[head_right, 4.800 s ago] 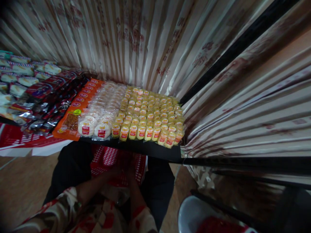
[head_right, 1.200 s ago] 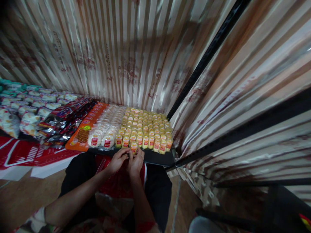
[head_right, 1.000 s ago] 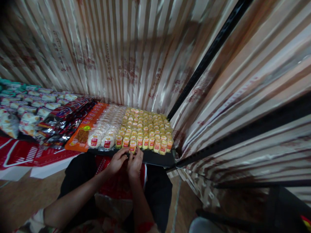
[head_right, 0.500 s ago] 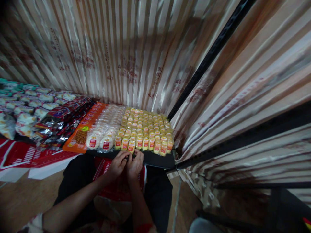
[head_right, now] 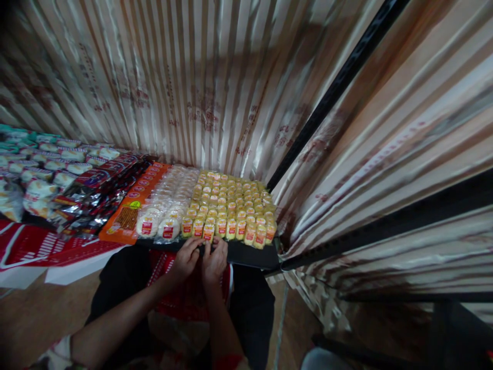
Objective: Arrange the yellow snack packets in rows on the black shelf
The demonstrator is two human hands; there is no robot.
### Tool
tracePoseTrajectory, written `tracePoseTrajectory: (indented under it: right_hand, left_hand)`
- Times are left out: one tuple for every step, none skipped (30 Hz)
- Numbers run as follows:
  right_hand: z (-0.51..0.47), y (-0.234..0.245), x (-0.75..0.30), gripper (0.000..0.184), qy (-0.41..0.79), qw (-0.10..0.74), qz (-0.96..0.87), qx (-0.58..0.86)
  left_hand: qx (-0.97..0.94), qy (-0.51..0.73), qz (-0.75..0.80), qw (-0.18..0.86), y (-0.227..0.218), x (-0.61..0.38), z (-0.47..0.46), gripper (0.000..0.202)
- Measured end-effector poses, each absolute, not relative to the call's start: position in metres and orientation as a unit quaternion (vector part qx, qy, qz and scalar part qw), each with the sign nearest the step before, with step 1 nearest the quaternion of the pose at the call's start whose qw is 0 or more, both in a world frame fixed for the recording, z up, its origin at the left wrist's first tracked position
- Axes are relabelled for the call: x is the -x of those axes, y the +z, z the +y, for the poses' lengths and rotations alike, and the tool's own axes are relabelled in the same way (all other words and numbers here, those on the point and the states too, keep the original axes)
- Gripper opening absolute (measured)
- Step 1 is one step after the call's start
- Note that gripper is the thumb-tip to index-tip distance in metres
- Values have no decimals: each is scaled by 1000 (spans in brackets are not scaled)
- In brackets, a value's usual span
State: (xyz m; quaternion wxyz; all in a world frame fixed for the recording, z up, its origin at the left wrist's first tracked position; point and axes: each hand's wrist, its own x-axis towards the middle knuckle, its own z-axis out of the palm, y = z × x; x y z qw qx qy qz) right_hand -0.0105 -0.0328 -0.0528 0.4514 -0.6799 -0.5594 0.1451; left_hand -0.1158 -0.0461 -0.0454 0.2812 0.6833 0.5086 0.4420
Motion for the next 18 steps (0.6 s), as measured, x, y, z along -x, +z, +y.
tracePoseTrajectory:
  right_hand:
    - [-32, -52, 11, 27, 146, 449, -559, 682]
    - [-31, -51, 11, 26, 146, 444, -559, 685]
    - [-30, -51, 11, 26, 147, 438, -559, 689]
    - [-29, -50, 10, 26, 148, 432, -558, 692]
    - [-28, -49, 10, 26, 150, 430, -558, 694]
    - [-28, -49, 10, 25, 151, 430, -557, 694]
    - [-28, -48, 10, 26, 151, 435, -555, 692]
    - [-29, -48, 9, 26, 152, 444, -552, 689]
    - [-30, -49, 9, 27, 155, 455, -548, 685]
    - [-32, -49, 9, 28, 160, 468, -541, 680]
    - [-36, -50, 8, 29, 170, 483, -532, 674]
    - [-40, -51, 8, 30, 185, 496, -522, 668]
    - [-46, -52, 7, 30, 203, 510, -514, 659]
    - [-52, -53, 6, 30, 221, 521, -508, 650]
    - [-59, -54, 5, 29, 234, 527, -507, 641]
    - [-67, -56, 4, 29, 242, 528, -510, 634]
    - [-73, -59, 2, 28, 247, 524, -517, 631]
    - [-80, -64, 1, 27, 252, 512, -527, 630]
  left_hand:
    - [-684, 438, 512, 279, -46, 116, -45, 39]
    - [-684, 433, 517, 279, -47, 116, -44, 39]
    - [-683, 428, 521, 279, -47, 115, -43, 39]
    - [-684, 422, 525, 281, -47, 115, -42, 40]
    - [-684, 417, 528, 282, -46, 115, -42, 40]
    - [-686, 414, 528, 283, -45, 114, -42, 41]
    - [-688, 412, 526, 283, -44, 114, -43, 41]
    - [-690, 413, 523, 282, -43, 114, -44, 41]
    - [-691, 417, 520, 281, -42, 115, -45, 41]
    - [-691, 421, 517, 279, -41, 115, -47, 40]
    - [-691, 426, 515, 276, -40, 115, -50, 38]
    - [-689, 432, 515, 273, -39, 116, -53, 37]
    - [-685, 437, 517, 268, -39, 117, -57, 35]
    - [-681, 441, 522, 264, -39, 118, -61, 33]
    - [-677, 441, 529, 260, -39, 119, -66, 31]
    - [-676, 434, 537, 259, -41, 119, -72, 30]
    - [-678, 420, 543, 262, -43, 120, -78, 29]
    - [-685, 400, 546, 271, -47, 121, -83, 28]
